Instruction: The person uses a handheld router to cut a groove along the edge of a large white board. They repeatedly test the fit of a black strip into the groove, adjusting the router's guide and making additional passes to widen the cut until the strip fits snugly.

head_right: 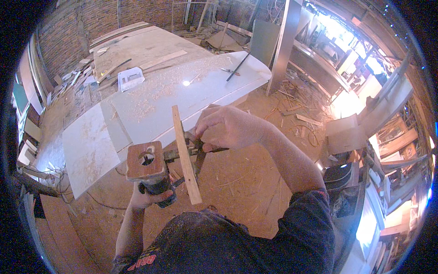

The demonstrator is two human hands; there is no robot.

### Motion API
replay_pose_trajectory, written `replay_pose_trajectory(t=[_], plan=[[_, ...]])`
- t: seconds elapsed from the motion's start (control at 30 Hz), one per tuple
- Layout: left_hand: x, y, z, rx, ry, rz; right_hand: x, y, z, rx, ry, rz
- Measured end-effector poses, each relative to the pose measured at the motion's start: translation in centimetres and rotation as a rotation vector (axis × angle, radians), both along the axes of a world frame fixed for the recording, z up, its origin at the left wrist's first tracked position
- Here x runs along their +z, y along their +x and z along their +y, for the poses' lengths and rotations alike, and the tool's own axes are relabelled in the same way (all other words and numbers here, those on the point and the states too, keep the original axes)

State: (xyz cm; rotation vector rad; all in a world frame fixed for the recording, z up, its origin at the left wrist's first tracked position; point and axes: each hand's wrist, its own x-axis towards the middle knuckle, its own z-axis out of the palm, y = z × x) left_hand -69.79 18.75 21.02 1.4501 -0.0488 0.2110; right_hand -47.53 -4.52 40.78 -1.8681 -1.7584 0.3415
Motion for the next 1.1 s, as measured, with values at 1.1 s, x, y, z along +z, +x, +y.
replay_pose_trajectory(t=[1.1], plan=[[-0.4, 1.0, 0.1, -0.035, -0.016, 0.031, -1.5, 0.0, -1.2, -0.056, 0.055, 0.100]])
